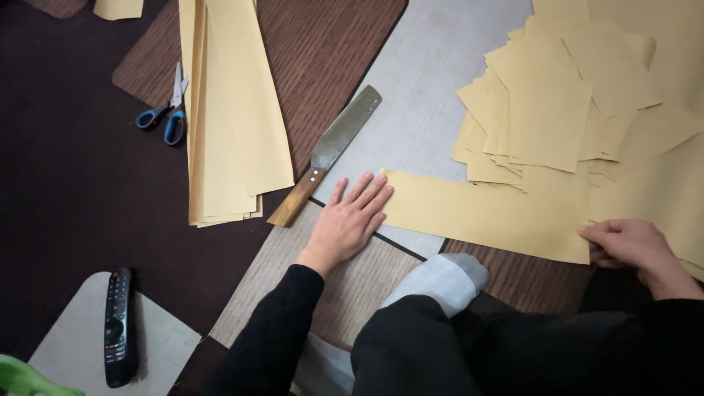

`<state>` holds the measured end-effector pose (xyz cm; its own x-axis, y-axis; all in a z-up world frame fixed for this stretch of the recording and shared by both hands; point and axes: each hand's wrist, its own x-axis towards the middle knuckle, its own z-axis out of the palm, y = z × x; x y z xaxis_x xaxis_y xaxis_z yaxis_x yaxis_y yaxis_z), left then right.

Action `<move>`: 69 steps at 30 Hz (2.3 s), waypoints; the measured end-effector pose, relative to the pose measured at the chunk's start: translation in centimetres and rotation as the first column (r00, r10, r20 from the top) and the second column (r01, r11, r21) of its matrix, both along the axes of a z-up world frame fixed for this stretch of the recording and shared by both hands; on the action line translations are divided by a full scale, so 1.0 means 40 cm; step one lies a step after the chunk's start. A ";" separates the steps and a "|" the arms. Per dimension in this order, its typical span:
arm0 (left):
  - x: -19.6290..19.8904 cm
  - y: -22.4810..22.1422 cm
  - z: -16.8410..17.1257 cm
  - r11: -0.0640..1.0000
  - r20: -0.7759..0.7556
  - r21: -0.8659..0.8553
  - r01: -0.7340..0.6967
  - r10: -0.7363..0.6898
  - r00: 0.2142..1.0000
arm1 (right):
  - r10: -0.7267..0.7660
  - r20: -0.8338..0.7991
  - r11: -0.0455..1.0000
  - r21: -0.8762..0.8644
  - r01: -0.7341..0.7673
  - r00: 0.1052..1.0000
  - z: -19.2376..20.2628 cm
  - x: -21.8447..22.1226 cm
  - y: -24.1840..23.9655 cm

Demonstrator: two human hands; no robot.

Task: Cutting long strips of yellow paper into smaller rectangles using a large knife and folding them in half

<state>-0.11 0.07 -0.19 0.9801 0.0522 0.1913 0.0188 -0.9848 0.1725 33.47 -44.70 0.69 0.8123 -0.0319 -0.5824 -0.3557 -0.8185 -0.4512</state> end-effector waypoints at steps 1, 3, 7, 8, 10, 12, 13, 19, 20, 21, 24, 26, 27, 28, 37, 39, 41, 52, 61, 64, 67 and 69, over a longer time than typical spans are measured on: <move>0.002 -0.001 -0.003 1.000 0.003 -0.001 -0.001 0.001 1.000 | 0.001 0.003 1.000 -0.001 -0.001 1.000 0.036 -0.010 0.014; 0.001 -0.001 -0.006 1.000 0.003 -0.018 -0.008 0.008 1.000 | 0.425 -0.014 0.649 -0.693 -0.315 0.905 0.109 -0.033 0.048; 0.000 -0.005 -0.020 1.000 0.050 -0.004 -0.020 0.020 0.999 | 0.564 0.291 0.679 -0.695 -0.234 0.773 0.113 -0.057 0.081; 0.000 -0.005 -0.021 1.000 0.035 -0.012 -0.023 0.023 0.999 | 0.631 0.384 0.678 -0.695 -0.240 0.673 0.101 -0.065 0.106; 0.000 -0.004 -0.020 0.999 0.022 -0.021 -0.027 0.028 0.999 | 0.685 0.470 0.675 -0.697 -0.242 0.557 0.111 -0.121 0.205; 0.000 -0.006 -0.020 1.000 0.054 -0.002 -0.028 0.028 0.998 | 0.648 0.511 0.762 -0.424 -0.490 0.566 0.149 -0.216 0.351; -0.001 -0.008 -0.025 1.000 0.058 -0.008 -0.030 0.030 0.998 | 0.651 0.510 0.759 -0.430 -0.489 0.562 0.156 -0.265 0.405; 0.005 -0.010 -0.059 0.995 0.014 -0.091 -0.046 0.048 0.999 | 0.814 0.565 0.397 -0.371 -0.840 0.135 0.031 -0.421 0.646; 0.005 -0.011 -0.063 0.995 0.016 -0.086 -0.048 0.050 0.999 | 0.836 0.532 0.390 -0.410 -0.824 0.131 0.011 -0.422 0.655; 0.005 -0.012 -0.066 0.995 0.018 -0.081 -0.050 0.052 0.998 | 0.858 0.498 0.381 -0.448 -0.809 0.129 -0.008 -0.423 0.664; 0.004 -0.014 -0.035 0.993 0.011 -0.102 -0.052 0.053 0.999 | 0.884 0.462 0.345 -0.543 -0.765 0.071 0.022 -0.443 0.685; -0.002 -0.009 -0.031 0.993 0.006 -0.106 -0.049 0.050 0.999 | 0.906 0.415 0.327 -0.549 -0.769 0.089 0.010 -0.435 0.694; 0.000 -0.011 -0.030 0.993 0.002 -0.109 -0.047 0.048 0.999 | 0.924 0.368 0.308 -0.555 -0.773 0.105 0.005 -0.426 0.694; 0.005 -0.016 -0.029 0.992 0.005 -0.114 -0.045 0.046 0.999 | 0.926 0.363 0.307 -0.559 -0.770 0.105 0.009 -0.426 0.689; -0.059 -0.020 -0.002 0.994 0.022 -0.107 0.021 -0.018 1.000 | 0.944 0.302 0.291 -0.569 -0.769 0.134 0.008 -0.439 0.704; -0.089 -0.025 0.024 0.993 0.058 -0.087 0.081 -0.076 0.995 | 0.944 0.279 0.306 -0.537 -0.786 0.177 0.033 -0.447 0.712; -0.110 -0.040 0.055 0.992 0.056 -0.090 0.088 -0.083 0.995 | 0.946 0.272 0.301 -0.548 -0.780 0.175 0.038 -0.449 0.717; -0.134 -0.081 0.096 0.992 -0.052 -0.066 0.108 -0.111 0.992 | 0.950 0.261 0.287 -0.522 -0.803 0.170 0.034 -0.460 0.733; -0.135 -0.079 0.039 0.994 0.016 -0.005 0.105 -0.105 0.994 | 0.946 0.290 0.290 -0.561 -0.775 0.143 0.080 -0.530 0.729; -0.137 -0.079 0.041 0.995 0.042 -0.005 0.099 -0.099 0.994 | 0.932 0.341 0.308 -0.572 -0.760 0.121 0.060 -0.537 0.716; -0.139 -0.081 0.040 0.995 0.065 -0.007 0.095 -0.094 0.993 | 0.897 0.434 0.347 -0.581 -0.736 0.080 0.071 -0.557 0.708; -0.135 -0.082 0.038 0.996 0.088 -0.017 0.085 -0.083 0.993 | 0.897 0.427 0.359 -0.560 -0.747 0.111 0.081 -0.565 0.710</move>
